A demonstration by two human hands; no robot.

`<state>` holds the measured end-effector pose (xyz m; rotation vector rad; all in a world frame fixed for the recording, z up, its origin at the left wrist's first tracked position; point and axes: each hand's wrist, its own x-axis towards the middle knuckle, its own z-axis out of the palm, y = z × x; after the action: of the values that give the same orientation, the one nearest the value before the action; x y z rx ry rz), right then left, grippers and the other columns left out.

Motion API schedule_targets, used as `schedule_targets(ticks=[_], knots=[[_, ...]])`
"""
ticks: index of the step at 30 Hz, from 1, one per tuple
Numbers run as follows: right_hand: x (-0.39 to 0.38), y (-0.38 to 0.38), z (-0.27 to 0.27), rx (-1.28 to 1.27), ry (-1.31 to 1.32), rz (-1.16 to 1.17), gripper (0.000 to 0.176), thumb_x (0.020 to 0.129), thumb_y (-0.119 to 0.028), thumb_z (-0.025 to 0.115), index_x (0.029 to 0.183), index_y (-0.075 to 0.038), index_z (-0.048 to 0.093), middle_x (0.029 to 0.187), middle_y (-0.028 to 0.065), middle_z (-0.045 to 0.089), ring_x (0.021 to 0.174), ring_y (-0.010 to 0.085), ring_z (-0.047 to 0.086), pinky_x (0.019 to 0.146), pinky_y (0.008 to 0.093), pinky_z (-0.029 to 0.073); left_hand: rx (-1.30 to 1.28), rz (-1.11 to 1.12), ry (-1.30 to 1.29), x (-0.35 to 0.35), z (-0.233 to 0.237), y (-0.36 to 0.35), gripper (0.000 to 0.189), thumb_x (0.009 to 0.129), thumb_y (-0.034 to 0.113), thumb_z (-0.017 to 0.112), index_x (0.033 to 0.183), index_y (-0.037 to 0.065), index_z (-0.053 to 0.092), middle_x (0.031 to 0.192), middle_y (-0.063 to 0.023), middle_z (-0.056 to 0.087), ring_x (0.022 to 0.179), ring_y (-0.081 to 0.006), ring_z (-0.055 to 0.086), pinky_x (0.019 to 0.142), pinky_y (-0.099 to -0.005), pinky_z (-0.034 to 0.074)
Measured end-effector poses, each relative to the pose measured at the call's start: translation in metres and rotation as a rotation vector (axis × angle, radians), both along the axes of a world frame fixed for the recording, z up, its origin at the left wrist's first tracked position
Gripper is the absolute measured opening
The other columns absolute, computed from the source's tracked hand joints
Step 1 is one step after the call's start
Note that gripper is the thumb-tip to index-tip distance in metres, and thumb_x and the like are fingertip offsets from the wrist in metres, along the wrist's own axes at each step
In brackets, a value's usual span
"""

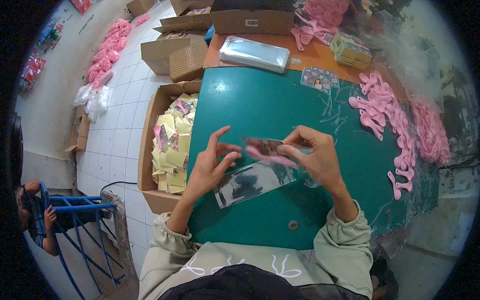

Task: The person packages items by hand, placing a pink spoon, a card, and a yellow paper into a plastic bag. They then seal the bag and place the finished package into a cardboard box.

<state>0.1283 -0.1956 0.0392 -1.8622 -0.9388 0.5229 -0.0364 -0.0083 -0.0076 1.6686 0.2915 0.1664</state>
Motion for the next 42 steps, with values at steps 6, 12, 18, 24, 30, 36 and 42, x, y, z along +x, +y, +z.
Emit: schedule_targets(ticks=[6,12,18,24,30,36,42], knots=[[-0.039,0.004,0.005,-0.082,-0.325,0.293,0.036,0.073,-0.012,0.073,0.105,-0.004,0.06,0.102,0.0115,0.06,0.088,0.0253,0.061,0.073,0.0325,0.05,-0.696,-0.136,0.172,-0.031,-0.009,-0.029,0.059,0.1,0.017,0.032,0.144,0.014,-0.007,0.118,-0.0202,0.055,0.108,-0.0264,0.058,0.085,-0.0337,0.051],[-0.063,0.004,-0.018,-0.163,-0.408,0.391,0.023,0.073,-0.01,0.07,0.092,-0.005,0.057,0.095,0.0128,0.053,0.092,0.0305,0.053,0.077,0.0392,0.045,-0.628,-0.154,0.19,-0.045,-0.016,-0.031,0.057,0.1,0.013,0.031,0.144,0.015,-0.004,0.115,-0.0195,0.056,0.108,-0.0249,0.058,0.086,-0.0341,0.051],[-0.079,0.01,-0.033,-0.147,-0.391,0.418,0.023,0.07,-0.008,0.071,0.087,-0.005,0.055,0.089,0.0118,0.05,0.092,0.0304,0.052,0.078,0.0399,0.044,-0.637,-0.12,0.268,-0.048,-0.012,-0.033,0.054,0.1,0.014,0.036,0.146,0.016,0.008,0.112,-0.0152,0.057,0.107,-0.0208,0.057,0.09,-0.0364,0.05],[-0.081,0.011,-0.036,-0.109,-0.514,0.4,0.022,0.069,-0.008,0.072,0.083,-0.004,0.055,0.088,0.0113,0.05,0.091,0.0301,0.052,0.072,0.0393,0.041,-0.663,-0.089,0.258,-0.047,-0.008,-0.034,0.054,0.099,0.018,0.039,0.145,0.014,0.01,0.111,-0.0155,0.057,0.105,-0.0211,0.058,0.091,-0.0351,0.049],[-0.085,0.008,-0.038,-0.059,-0.777,0.401,0.023,0.068,-0.009,0.072,0.08,-0.003,0.054,0.086,0.0109,0.051,0.09,0.0301,0.053,0.072,0.0397,0.039,-0.65,-0.06,0.294,-0.038,-0.013,-0.032,0.055,0.098,0.018,0.042,0.144,0.012,0.012,0.099,-0.0143,0.061,0.094,-0.0164,0.062,0.078,-0.0303,0.052],[-0.082,0.006,-0.037,-0.013,-0.654,0.507,0.02,0.068,-0.008,0.069,0.08,-0.005,0.054,0.084,0.0096,0.049,0.085,0.0259,0.052,0.074,0.0379,0.04,-0.39,0.026,0.158,-0.02,-0.021,-0.039,0.061,0.092,0.003,0.049,0.142,0.011,0.015,0.094,-0.014,0.065,0.082,-0.0119,0.063,0.069,-0.0256,0.053],[-0.026,-0.019,-0.014,0.034,0.136,0.785,0.016,0.079,-0.013,0.066,0.081,-0.005,0.052,0.082,0.0059,0.05,0.076,0.0191,0.051,0.069,0.0308,0.041,-0.475,0.165,0.109,-0.019,-0.022,-0.041,0.062,0.092,0.001,0.048,0.142,0.013,0.013,0.096,-0.0129,0.065,0.087,-0.014,0.063,0.071,-0.0239,0.052]])
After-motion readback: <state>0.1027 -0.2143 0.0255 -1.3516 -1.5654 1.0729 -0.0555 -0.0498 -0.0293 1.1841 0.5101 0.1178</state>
